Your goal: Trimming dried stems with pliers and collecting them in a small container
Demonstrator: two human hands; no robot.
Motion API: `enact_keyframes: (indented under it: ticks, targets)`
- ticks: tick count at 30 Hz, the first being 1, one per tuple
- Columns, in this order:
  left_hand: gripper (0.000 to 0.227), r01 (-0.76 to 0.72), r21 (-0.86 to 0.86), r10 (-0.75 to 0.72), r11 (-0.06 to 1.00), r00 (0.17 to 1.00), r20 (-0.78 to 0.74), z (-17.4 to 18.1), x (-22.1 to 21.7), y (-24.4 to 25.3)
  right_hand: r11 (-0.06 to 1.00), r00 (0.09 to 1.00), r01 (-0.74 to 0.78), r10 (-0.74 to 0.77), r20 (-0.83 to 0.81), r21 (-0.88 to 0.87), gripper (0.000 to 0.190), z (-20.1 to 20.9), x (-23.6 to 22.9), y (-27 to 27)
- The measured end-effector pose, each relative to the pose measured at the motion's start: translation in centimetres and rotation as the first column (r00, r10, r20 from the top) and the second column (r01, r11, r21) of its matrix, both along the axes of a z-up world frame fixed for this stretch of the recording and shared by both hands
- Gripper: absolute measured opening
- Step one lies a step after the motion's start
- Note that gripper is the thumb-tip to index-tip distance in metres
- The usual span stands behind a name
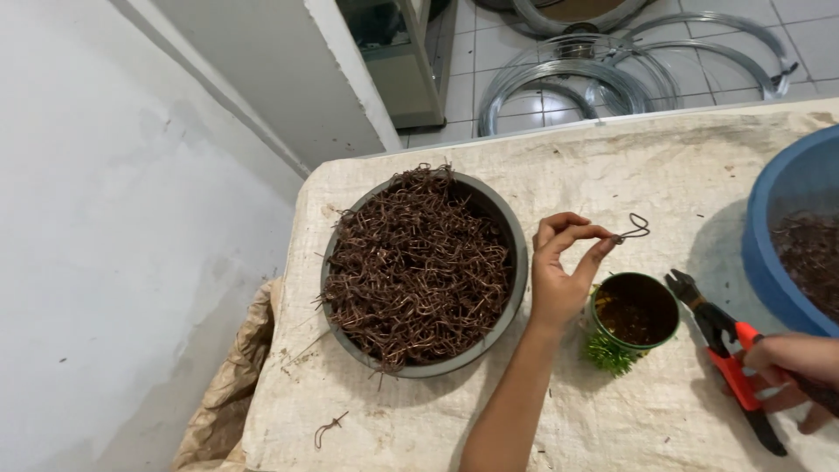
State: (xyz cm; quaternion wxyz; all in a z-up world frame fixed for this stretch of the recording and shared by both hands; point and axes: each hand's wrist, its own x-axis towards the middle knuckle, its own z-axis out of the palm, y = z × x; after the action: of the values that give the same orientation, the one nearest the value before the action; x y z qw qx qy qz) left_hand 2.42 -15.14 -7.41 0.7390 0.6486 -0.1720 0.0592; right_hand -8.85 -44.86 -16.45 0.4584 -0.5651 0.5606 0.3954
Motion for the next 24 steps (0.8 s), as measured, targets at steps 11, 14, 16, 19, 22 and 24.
enact_keyframes:
  ticks: [11, 14, 16, 19, 22, 24]
  targets:
    - [0.011, 0.017, -0.029, -0.019, 0.999, 0.998, -0.057, 0.6, -0.1, 0.6, 0.944, 0.960, -0.165, 0.221, 0.172, -0.287, 0.063, 0.7, -0.5, 4.4]
    - [0.010, 0.023, -0.039, -0.025, 0.999, 0.997, -0.067, 0.7, -0.1, 0.6, 0.808, 0.885, -0.373, 0.458, 0.088, -0.457, 0.067, -2.8, -1.7, 2.7]
    - [0.010, 0.021, -0.039, -0.024, 0.999, 0.997, -0.075, 0.9, -0.2, 0.7, 0.808, 0.890, -0.341, 0.442, 0.112, -0.481, 0.064, -5.9, -2.3, 1.6]
    - [0.009, 0.029, -0.043, -0.032, 0.999, 0.997, -0.077, 0.8, -0.2, 0.5, 0.801, 0.893, -0.294, 0.425, 0.149, -0.522, 0.052, -5.2, -3.7, 2.5]
    - [0.010, 0.035, -0.041, -0.037, 0.999, 0.998, -0.047, 0.4, 0.0, 0.3, 0.924, 0.893, -0.068, 0.224, 0.389, -0.377, 0.034, -0.9, -4.6, 5.6]
    - [0.011, 0.036, -0.034, -0.037, 0.999, 0.999, -0.033, 0.1, -0.2, 0.0, 0.978, 0.819, 0.146, -0.036, 0.573, -0.147, 0.032, 1.0, -5.1, 6.9]
